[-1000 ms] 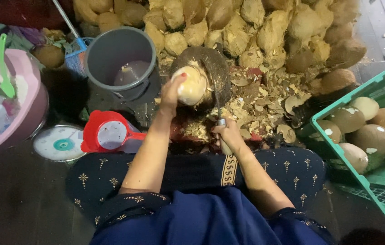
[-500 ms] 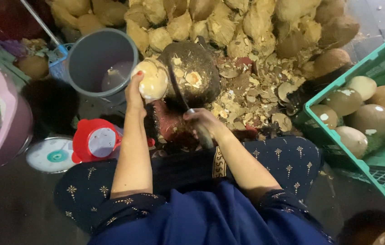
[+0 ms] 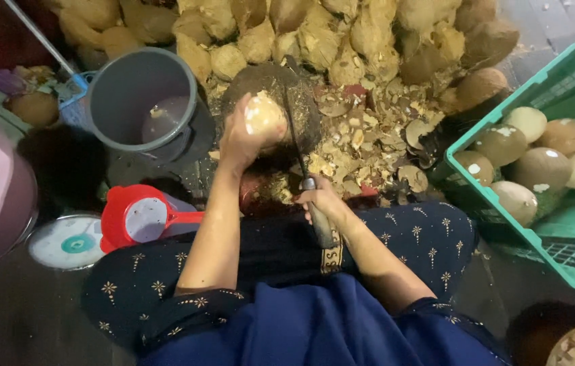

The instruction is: The person sits on the floor and uses a large knife to peel the husk off a coconut. They rotate the coconut in their hands to remove the outer layer and place the peeled coconut into a green crate.

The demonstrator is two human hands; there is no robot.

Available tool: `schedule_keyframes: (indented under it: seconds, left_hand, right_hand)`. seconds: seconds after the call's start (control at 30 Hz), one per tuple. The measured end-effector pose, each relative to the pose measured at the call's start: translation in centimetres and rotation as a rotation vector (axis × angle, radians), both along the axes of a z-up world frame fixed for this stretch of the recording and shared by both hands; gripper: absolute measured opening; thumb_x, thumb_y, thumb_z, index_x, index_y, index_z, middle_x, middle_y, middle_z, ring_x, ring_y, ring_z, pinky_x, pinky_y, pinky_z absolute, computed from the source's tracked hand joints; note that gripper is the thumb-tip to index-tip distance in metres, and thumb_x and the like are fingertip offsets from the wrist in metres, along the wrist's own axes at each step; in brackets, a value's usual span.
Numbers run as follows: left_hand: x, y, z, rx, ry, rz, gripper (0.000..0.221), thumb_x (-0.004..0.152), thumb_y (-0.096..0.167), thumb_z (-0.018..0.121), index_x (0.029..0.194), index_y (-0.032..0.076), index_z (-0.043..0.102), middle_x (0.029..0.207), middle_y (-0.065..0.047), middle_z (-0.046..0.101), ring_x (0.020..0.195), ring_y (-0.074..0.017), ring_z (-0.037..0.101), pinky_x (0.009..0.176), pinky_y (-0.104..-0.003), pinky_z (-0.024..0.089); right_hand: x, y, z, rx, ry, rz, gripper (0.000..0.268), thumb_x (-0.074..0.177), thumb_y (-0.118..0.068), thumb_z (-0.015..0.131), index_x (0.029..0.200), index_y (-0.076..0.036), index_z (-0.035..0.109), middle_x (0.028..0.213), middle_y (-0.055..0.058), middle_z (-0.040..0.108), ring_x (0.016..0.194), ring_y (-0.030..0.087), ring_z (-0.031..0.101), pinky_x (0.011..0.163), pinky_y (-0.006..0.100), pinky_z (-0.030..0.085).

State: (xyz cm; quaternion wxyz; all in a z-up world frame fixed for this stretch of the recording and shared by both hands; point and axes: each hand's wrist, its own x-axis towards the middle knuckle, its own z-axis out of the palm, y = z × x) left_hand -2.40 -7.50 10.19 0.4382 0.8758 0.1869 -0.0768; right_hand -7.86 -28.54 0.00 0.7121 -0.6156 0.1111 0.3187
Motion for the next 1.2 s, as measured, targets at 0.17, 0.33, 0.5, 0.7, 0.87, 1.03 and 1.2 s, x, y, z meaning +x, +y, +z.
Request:
schedule_keyframes:
  seconds: [0.17, 0.33, 0.5, 0.7, 0.87, 1.03, 1.2]
  left_hand:
    - [0.6, 0.1, -2.5, 0.074, -0.292, -0.131, 0.120, 0.050, 0.022, 0.104, 0.149, 0.034, 0.038, 0.139, -0.031, 0.045, 0.127, -0.0523, 0.054, 0.111, -0.056, 0.040]
    - [2.0, 0.5, -4.3, 0.048, -0.239, -0.104, 0.121, 0.046, 0.016, 0.104, 0.145, 0.040, 0.038, 0.133, -0.023, 0.054, 0.127, -0.0430, 0.058, 0.113, -0.050, 0.040]
    - [1.9, -0.1, -3.4, 0.125, -0.269, -0.112, 0.122, 0.048, 0.007, 0.102, 0.145, 0.040, 0.038, 0.133, -0.022, 0.048, 0.124, -0.0477, 0.059, 0.108, -0.055, 0.045]
    - [2.0, 0.7, -3.8, 0.118, -0.242, -0.123, 0.124, 0.045, 0.014, 0.100, 0.145, 0.046, 0.035, 0.135, -0.019, 0.049, 0.123, -0.0465, 0.060, 0.108, -0.057, 0.045]
    - [2.1, 0.1, -4.6, 0.103, -0.250, -0.055, 0.120, 0.046, 0.012, 0.100, 0.142, 0.048, 0.038, 0.134, -0.017, 0.052, 0.123, -0.0460, 0.060, 0.108, -0.054, 0.046]
    - [2.0, 0.1, -4.2, 0.061, -0.290, 0.045, 0.117, 0.050, 0.010, 0.100, 0.145, 0.039, 0.037, 0.133, -0.021, 0.049, 0.122, -0.0497, 0.059, 0.109, -0.057, 0.046]
    - [1.0, 2.6, -3.6, 0.027, -0.164, 0.024, 0.122, 0.034, 0.030, 0.105, 0.136, 0.042, 0.040, 0.131, -0.014, 0.054, 0.125, -0.0402, 0.060, 0.112, -0.048, 0.041]
  right_hand:
    - [-0.5, 0.6, 5.4, -0.071, -0.172, -0.004, 0.039, 0.069, -0.002, 0.071, 0.107, 0.000, 0.062, 0.049, 0.015, 0.054, 0.034, 0.027, 0.060, 0.031, 0.039, 0.050]
    - [0.1, 1.8, 6.7, -0.118, -0.663, -0.092, 0.030, 0.071, -0.014, 0.076, 0.098, -0.004, 0.064, 0.058, 0.017, 0.062, 0.045, 0.025, 0.067, 0.044, 0.036, 0.053]
    - [2.9, 2.8, 0.1, -0.116, -0.242, 0.055, 0.041, 0.067, -0.002, 0.067, 0.106, -0.005, 0.057, 0.050, 0.014, 0.056, 0.037, 0.028, 0.062, 0.037, 0.036, 0.052]
    - [0.5, 2.3, 9.0, -0.061, -0.249, -0.010, 0.056, 0.066, -0.003, 0.070, 0.120, 0.004, 0.057, 0.053, 0.015, 0.056, 0.037, 0.029, 0.063, 0.034, 0.040, 0.050]
    - [-0.1, 2.8, 9.6, 0.030, -0.575, -0.101, 0.025, 0.070, -0.005, 0.073, 0.090, 0.000, 0.059, 0.054, 0.015, 0.056, 0.040, 0.023, 0.063, 0.038, 0.032, 0.050]
    - [2.4, 2.9, 0.9, 0.007, -0.086, -0.105, 0.019, 0.067, -0.002, 0.065, 0.084, -0.001, 0.057, 0.044, 0.013, 0.049, 0.030, 0.027, 0.055, 0.028, 0.040, 0.048]
    - [2.3, 1.2, 1.0, 0.025, -0.066, -0.048, 0.023, 0.069, 0.007, 0.067, 0.088, 0.003, 0.056, 0.047, 0.016, 0.052, 0.032, 0.029, 0.058, 0.029, 0.044, 0.050]
